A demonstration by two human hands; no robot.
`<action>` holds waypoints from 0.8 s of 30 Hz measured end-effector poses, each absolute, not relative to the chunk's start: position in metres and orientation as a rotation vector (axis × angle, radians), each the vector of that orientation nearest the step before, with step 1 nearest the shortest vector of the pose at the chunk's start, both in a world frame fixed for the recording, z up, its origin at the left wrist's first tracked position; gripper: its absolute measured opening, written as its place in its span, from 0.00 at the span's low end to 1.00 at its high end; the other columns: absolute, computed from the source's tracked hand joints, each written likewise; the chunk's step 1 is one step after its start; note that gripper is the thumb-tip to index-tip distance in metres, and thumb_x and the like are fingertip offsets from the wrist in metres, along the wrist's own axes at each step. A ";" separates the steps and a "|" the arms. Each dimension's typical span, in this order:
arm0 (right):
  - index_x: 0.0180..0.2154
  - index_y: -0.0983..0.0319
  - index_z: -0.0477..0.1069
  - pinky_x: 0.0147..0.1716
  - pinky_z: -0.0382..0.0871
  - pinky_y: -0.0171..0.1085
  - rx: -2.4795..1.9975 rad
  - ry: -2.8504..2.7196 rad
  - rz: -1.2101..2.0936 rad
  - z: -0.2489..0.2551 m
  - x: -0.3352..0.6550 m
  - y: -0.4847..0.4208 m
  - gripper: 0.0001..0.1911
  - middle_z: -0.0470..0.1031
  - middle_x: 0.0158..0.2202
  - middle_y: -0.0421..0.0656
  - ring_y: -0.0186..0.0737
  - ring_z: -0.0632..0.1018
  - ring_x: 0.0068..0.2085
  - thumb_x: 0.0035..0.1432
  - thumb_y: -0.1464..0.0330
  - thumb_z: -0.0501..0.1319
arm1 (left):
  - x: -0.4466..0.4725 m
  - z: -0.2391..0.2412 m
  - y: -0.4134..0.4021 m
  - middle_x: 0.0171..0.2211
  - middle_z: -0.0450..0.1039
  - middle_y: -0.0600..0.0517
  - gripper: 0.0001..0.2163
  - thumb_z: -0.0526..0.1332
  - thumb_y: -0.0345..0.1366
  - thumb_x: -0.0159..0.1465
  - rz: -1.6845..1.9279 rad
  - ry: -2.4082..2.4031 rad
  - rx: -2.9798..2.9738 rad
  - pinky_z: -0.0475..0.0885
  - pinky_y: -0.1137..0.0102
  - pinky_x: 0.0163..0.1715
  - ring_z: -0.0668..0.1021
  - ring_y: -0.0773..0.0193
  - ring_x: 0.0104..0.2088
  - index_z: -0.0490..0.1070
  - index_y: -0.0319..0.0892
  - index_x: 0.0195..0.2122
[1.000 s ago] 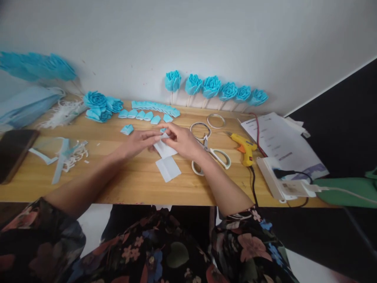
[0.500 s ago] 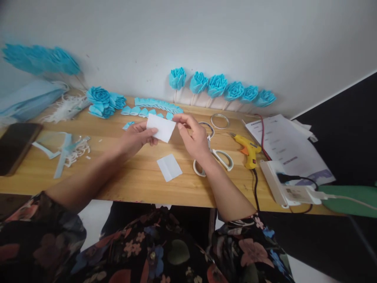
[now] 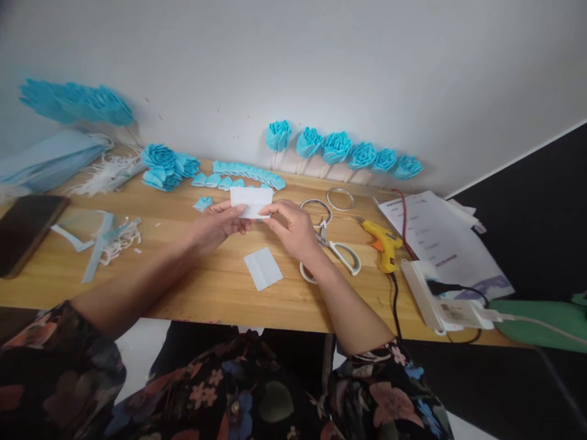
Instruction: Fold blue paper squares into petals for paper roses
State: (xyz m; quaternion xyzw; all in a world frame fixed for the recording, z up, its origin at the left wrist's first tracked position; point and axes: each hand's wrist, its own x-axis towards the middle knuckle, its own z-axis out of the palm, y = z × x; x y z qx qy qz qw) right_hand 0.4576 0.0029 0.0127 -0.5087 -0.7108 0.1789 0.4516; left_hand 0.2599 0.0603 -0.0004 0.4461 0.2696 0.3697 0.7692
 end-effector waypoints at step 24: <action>0.36 0.60 0.75 0.34 0.66 0.36 -1.346 -1.385 0.735 0.001 0.453 0.009 0.11 0.75 0.31 0.39 0.34 0.72 0.32 0.55 0.60 0.64 | 0.261 0.003 0.059 0.32 0.79 0.47 0.20 0.68 0.53 0.57 0.839 0.713 1.310 0.70 0.72 0.27 0.76 0.67 0.27 0.76 0.38 0.36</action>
